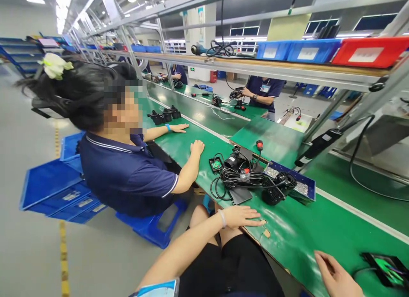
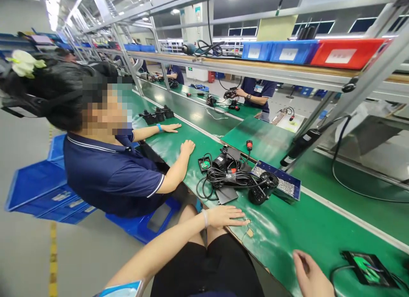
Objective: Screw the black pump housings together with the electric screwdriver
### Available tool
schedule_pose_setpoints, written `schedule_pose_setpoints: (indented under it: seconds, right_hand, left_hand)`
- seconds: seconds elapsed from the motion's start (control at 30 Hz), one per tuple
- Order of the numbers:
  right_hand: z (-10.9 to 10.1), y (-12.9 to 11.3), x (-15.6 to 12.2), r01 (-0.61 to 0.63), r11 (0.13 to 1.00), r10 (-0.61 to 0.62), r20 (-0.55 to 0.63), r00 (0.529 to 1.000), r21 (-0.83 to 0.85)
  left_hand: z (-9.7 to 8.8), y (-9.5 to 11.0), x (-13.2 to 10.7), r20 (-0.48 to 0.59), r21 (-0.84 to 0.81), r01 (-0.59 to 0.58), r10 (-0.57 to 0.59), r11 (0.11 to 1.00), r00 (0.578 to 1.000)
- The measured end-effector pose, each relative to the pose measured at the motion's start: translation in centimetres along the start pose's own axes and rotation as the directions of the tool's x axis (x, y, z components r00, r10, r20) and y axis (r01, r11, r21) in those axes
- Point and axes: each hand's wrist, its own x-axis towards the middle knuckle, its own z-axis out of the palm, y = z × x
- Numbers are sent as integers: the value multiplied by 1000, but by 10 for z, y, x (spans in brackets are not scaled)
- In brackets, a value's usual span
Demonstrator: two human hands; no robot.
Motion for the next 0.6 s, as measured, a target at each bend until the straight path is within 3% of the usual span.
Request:
schedule_pose_setpoints:
  seconds: [0.1,0.27,0.6]
  right_hand:
    - [20,-3,2,-33,996,26,-87,996,-82]
    - [55,-44,-25,-37,974,-29,-284,959,-224]
    - [65,-56,-30,-10,947,-130,-411,902,-322]
  left_hand:
    - [1,-5,-3,7,-15,-22,22,1000,1000]
    - [-1,-3,-6,24,-33,-6,7,999,1000]
    - [-1,-13,-14,105,-65,0,7,998,994]
